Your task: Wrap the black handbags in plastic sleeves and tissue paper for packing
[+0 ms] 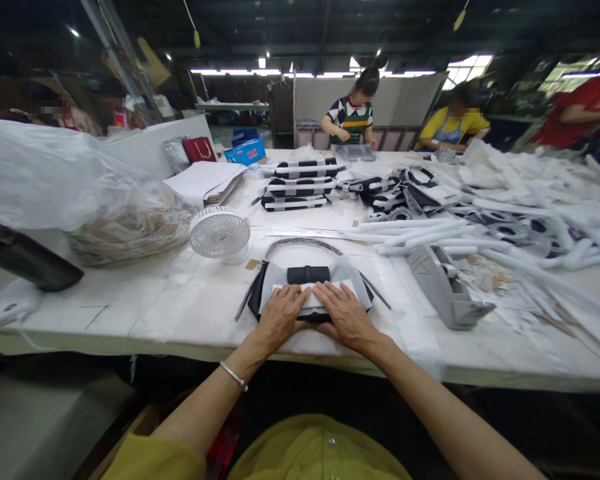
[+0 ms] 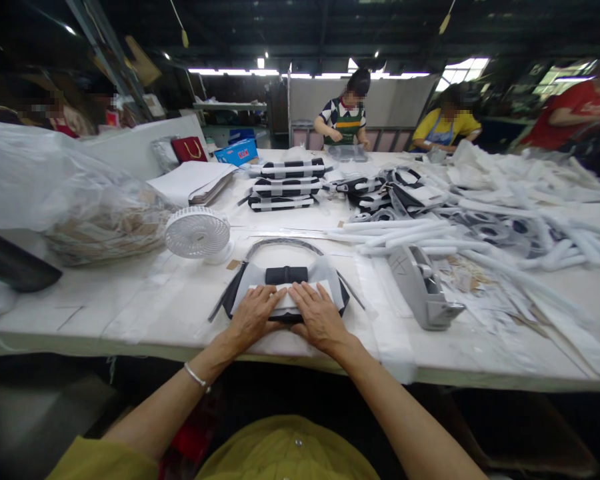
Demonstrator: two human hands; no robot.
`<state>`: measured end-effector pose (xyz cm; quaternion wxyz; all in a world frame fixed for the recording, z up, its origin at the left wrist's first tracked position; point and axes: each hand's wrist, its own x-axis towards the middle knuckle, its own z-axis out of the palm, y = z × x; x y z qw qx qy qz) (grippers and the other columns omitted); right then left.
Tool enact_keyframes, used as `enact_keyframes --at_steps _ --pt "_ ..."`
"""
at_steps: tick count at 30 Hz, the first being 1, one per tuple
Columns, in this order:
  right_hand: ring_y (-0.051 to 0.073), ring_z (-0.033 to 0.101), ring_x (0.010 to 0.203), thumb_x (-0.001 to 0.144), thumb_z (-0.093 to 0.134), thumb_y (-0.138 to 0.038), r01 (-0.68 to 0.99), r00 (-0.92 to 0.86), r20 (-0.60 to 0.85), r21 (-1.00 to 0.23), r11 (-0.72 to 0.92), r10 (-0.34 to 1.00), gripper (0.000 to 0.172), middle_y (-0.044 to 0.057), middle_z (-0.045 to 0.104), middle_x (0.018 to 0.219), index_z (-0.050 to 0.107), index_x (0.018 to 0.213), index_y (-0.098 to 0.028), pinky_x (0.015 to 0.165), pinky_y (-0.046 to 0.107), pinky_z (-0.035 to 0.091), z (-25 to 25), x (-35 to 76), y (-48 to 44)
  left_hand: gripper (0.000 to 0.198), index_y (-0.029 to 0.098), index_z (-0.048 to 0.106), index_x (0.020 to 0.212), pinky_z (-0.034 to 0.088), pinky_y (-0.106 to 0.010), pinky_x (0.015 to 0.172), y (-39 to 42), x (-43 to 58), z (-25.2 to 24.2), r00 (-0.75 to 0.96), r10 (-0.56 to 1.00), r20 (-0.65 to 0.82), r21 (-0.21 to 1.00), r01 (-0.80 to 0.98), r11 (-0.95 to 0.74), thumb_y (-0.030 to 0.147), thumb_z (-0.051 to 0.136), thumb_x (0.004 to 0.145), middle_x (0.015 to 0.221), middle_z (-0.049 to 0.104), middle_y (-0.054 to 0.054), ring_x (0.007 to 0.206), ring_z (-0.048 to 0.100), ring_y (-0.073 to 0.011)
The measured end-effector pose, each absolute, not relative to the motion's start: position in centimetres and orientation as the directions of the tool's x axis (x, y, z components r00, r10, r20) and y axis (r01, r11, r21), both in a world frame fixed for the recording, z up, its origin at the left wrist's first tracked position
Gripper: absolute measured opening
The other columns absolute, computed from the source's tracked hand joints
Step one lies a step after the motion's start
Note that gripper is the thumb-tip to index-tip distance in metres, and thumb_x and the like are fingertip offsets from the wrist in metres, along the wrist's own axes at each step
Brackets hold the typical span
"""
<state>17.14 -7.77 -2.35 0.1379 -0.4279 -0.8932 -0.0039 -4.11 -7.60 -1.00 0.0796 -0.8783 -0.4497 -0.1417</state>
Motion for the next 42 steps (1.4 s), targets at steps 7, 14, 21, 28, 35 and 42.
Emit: enact_keyframes --at_steps 7,14,21,28,35,42 --pt "0.031 0.036 0.141 0.081 0.070 -0.039 0.767 -0.595 0.280 -0.082 0.637 0.753 0.080 0.016 0.040 0.153 0.035 0.150 -0.015 0.116 0.054 0.023 -2.8 17.2 -7.9 0.051 0.010 0.044 0.139 0.046 -0.040 0.082 -8.8 -3.3 -0.9 0.639 0.730 0.244 -0.242 0.769 -0.592 0.015 0.054 0.090 0.117 0.061 -0.017 0.099 0.059 -0.0271" --pt "0.032 0.037 0.140 0.081 0.071 -0.040 0.780 -0.581 0.299 -0.060 0.623 0.757 0.079 0.016 0.040 0.153 0.038 0.147 -0.015 0.116 0.054 0.024 -2.7 16.8 -7.7 0.052 0.000 0.045 0.136 0.047 -0.044 0.082 -8.8 -2.9 -0.7 0.687 0.690 0.230 -0.348 0.720 -0.601 0.008 0.041 0.085 0.116 0.061 -0.023 0.098 0.058 -0.0301" --pt "0.035 0.043 0.134 0.075 0.078 -0.032 0.800 -0.577 0.298 0.019 0.600 0.760 0.084 0.017 0.047 0.147 0.037 0.147 -0.018 0.111 0.053 0.030 -0.3 16.1 -7.2 0.058 0.009 0.050 0.130 0.047 -0.042 0.086 -6.5 -5.0 2.0 0.708 0.673 0.212 -0.154 0.705 -0.693 0.010 0.051 0.072 0.109 0.063 -0.015 0.096 0.057 -0.0285" --pt "0.027 0.062 0.105 0.083 0.064 -0.024 0.741 -0.662 0.246 0.066 0.669 0.708 0.051 0.016 0.066 0.119 0.049 0.130 -0.011 0.086 0.037 0.047 0.8 15.9 -5.5 0.063 0.010 0.052 0.130 0.045 -0.046 0.093 -6.4 -4.0 1.7 0.666 0.703 0.249 -0.171 0.745 -0.645 0.008 0.053 0.067 0.124 0.061 -0.018 0.109 0.057 -0.0320" --pt "0.024 0.064 0.086 0.090 0.054 -0.019 0.769 -0.625 0.281 0.060 0.636 0.729 0.021 0.011 0.069 0.097 0.058 0.110 -0.012 0.076 0.036 0.049 0.3 15.1 -5.2 0.037 0.008 0.059 0.119 0.052 -0.039 0.086 -5.7 -2.2 -1.7 0.577 0.677 0.456 -0.238 0.812 -0.532 0.003 0.040 0.088 0.110 0.067 -0.018 0.097 0.065 -0.0263" --pt "0.029 0.056 0.115 0.097 0.043 -0.012 0.825 -0.533 0.531 0.155 0.543 0.658 0.032 0.013 0.064 0.124 0.054 0.126 -0.016 0.103 0.051 0.039 -2.5 16.0 -7.4 0.044 0.008 0.059 0.124 0.052 -0.036 0.085 -6.2 -3.6 -3.4 0.630 0.504 0.590 -0.300 0.751 -0.588 -0.002 0.041 0.085 0.113 0.069 -0.017 0.098 0.066 -0.0251"
